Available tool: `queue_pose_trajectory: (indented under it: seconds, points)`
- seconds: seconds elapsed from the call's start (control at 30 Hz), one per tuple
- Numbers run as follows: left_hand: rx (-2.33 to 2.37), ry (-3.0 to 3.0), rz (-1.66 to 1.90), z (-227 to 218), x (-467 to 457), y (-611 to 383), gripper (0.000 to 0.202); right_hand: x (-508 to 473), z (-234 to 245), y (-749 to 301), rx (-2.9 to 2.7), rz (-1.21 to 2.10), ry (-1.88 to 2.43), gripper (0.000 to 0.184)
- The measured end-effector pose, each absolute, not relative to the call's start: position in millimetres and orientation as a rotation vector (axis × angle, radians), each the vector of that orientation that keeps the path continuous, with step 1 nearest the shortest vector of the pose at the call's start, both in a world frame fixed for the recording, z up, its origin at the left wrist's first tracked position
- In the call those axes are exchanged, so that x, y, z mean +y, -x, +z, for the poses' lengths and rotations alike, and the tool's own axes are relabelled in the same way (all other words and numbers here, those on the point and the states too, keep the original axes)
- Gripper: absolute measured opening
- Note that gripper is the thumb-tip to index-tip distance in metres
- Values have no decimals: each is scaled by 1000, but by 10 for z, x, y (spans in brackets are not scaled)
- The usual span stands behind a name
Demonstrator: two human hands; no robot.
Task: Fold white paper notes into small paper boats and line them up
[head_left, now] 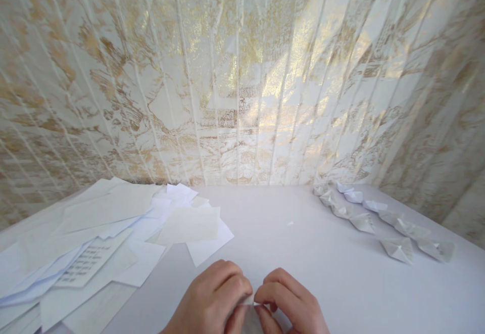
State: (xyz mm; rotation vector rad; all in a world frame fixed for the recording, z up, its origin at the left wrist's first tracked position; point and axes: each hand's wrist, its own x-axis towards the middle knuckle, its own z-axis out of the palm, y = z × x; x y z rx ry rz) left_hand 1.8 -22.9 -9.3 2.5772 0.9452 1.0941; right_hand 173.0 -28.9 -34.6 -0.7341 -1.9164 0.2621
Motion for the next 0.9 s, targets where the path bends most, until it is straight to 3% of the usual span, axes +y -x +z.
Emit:
queue_pose_trajectory:
  seconds: [0.27, 0.43, 0.57, 0.9]
  points:
    - [901, -2922, 1070, -206, -170, 28, 24, -292, -268, -1670, -1864, 186, 732, 15]
    - [1143, -2231, 1037, -193, -238, -62, 14, -252, -314, -1700, -1893, 220, 699, 17]
    - [1224, -1658, 828, -167, -270, -154, 32, -240, -301, -1735, -1806, 243, 739, 15]
    - [1039, -1216, 720, -256, -171, -136, 31, -221, -345, -1735, -1786, 168, 705, 17]
